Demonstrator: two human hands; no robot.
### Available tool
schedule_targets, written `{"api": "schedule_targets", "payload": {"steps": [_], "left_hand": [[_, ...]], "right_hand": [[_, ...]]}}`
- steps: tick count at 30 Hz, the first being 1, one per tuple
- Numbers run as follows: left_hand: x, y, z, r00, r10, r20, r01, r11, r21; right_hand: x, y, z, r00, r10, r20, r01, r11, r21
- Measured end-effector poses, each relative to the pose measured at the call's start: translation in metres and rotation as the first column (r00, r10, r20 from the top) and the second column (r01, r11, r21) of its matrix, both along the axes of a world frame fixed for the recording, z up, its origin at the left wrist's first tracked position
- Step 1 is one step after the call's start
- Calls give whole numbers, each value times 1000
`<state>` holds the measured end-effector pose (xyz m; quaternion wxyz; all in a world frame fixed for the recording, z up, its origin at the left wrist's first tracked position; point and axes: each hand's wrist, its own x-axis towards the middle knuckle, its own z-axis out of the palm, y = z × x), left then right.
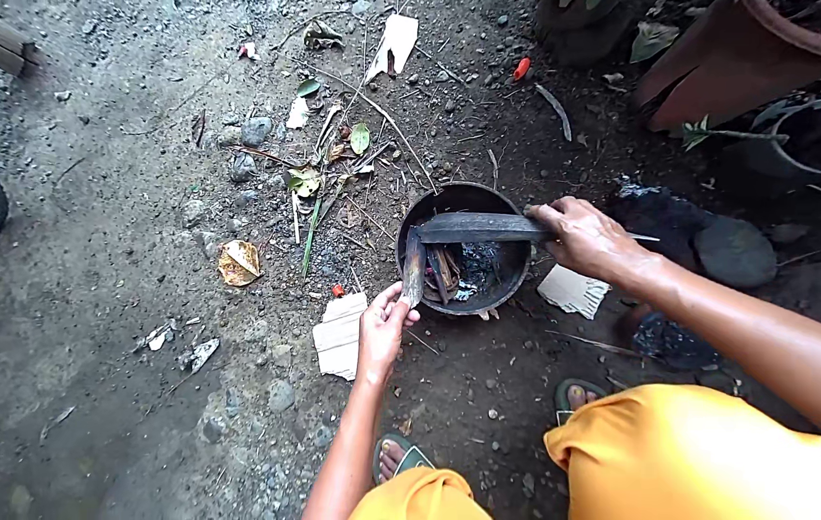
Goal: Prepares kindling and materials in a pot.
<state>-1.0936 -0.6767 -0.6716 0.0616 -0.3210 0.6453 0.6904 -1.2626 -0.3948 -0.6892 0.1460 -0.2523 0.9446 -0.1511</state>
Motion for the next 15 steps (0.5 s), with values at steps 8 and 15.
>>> {"api": "schedule_targets", "payload": {"steps": [8,15], "left_hand": [[0,-6,-9,996,-30,-79,14,981,-192],[2,-24,-19,999,-10,-33,1,967,-254]], "right_hand": [[-16,7,-6,997,24,68,-16,993,-114],[-4,-5,-9,984,104,-141,-121,986,-117]]}}
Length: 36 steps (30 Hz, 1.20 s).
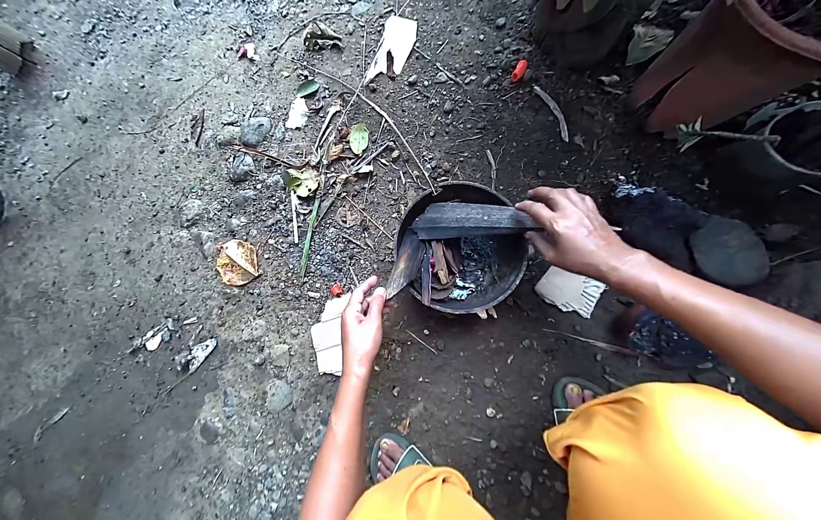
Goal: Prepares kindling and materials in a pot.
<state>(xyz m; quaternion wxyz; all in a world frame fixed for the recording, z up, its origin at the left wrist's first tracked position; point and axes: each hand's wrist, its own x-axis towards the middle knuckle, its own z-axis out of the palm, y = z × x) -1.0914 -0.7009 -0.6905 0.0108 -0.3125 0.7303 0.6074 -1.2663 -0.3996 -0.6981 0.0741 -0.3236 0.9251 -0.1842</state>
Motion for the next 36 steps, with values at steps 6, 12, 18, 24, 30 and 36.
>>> {"api": "schedule_targets", "payload": {"steps": [6,12,18,24,30,36], "left_hand": [[9,4,-7,998,57,5,-58,998,32],[42,-25,-20,990,133,-44,-137,986,-99],[97,-60,-53,959,262,108,-209,912,-353],[120,-74,-81,883,344,318,-158,857,-490],[110,-66,-86,860,310,406,-90,874,-477],[106,-65,-95,856,284,432,-50,877,-478]], "right_hand": [[57,-64,-16,914,389,118,-378,920,-106],[66,-108,-12,768,328,550,-366,930,-44],[59,-91,11,816,131,562,-125,991,-48],[60,-73,-10,889,115,444,-82,992,-93],[71,-89,-18,850,104,516,-28,988,-153],[71,-94,-29,867,178,466,-156,984,-85]]}}
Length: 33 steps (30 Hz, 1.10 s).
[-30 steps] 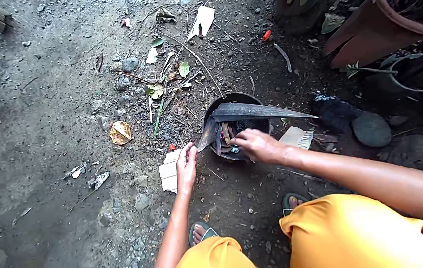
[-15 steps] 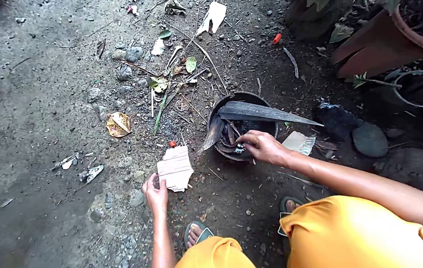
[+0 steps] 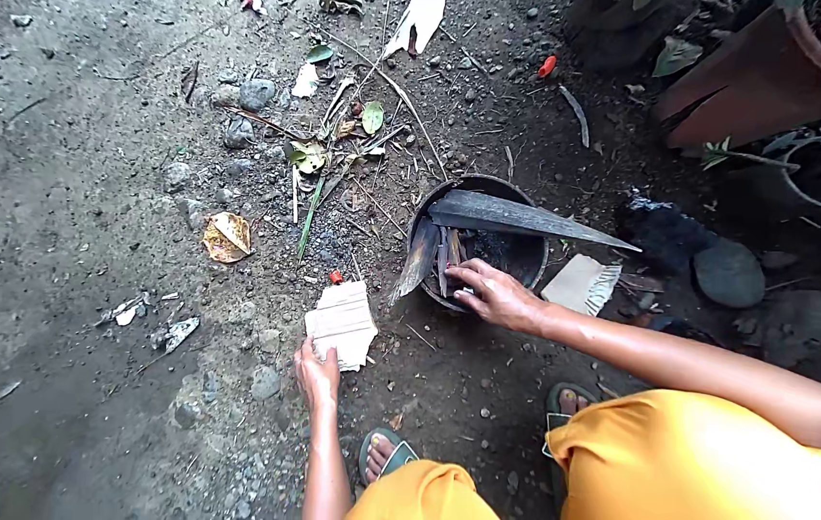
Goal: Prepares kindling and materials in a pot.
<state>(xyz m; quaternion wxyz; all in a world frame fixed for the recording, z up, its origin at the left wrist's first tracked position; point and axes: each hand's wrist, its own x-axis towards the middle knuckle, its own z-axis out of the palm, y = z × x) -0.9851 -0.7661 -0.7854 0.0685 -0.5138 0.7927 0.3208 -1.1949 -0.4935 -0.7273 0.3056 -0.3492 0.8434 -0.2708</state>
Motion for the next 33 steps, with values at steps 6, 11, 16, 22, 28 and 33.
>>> {"api": "schedule_targets", "payload": {"steps": [6,11,16,22,28,33], "left_hand": [[1,1,-9,999,11,37,-11,1000,-2],[4,-4,-13,996,-12,91,12,1000,-1],[16,-6,-24,994,-91,-63,91,996,-5],[0,-17,16,971,-81,-225,66,995,-73],[-64,-31,112,780,-463,-422,365,883,-296],[-132,23,201,468,-816,-340,677,578,-455]], "right_hand": [[-18,31,8,972,-136,-191,92,971,-221],[-25,110,19,869,-218,-444,76,946,-315],[11,214,17,846,-343,-409,334,938,-95],[1,245,-34,860,-469,-199,510,795,329],[-26,193,-59,497,-859,-123,824,423,377],[-43,196,-59,490,-872,13,809,460,367]]}}
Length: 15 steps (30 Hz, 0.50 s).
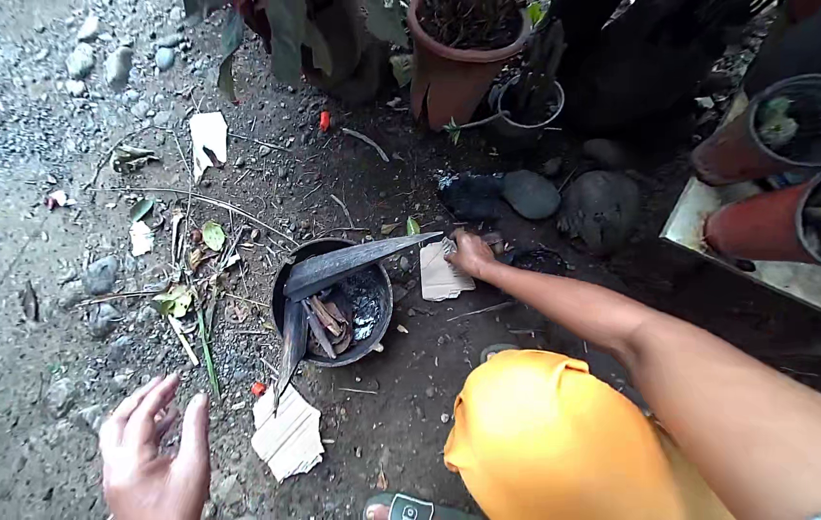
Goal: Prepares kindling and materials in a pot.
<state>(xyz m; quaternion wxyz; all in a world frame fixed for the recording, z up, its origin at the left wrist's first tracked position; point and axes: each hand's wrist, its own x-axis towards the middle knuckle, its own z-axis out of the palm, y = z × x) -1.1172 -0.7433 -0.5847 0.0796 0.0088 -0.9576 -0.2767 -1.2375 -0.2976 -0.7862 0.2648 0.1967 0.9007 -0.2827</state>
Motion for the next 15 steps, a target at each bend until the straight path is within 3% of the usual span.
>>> {"api": "schedule_targets", "payload": {"steps": [3,9,12,15], "left_hand": [[-35,51,27,966,-258,-27,254,963,-87],[-63,176,33,818,-568,-90,552,819,-153],[-59,223,8,763,-627,-158,573,769,-282],[-53,224,-14,727,-628,-277,489,757,-433]], "right_hand": [[0,21,23,997,27,-68,-33,995,-95],[2,40,162,910,-228,-346,88,922,-378],[3,11,203,880,-364,-306,97,768,-633],[2,-21,221,923,-383,-48,178,534,-826]]}}
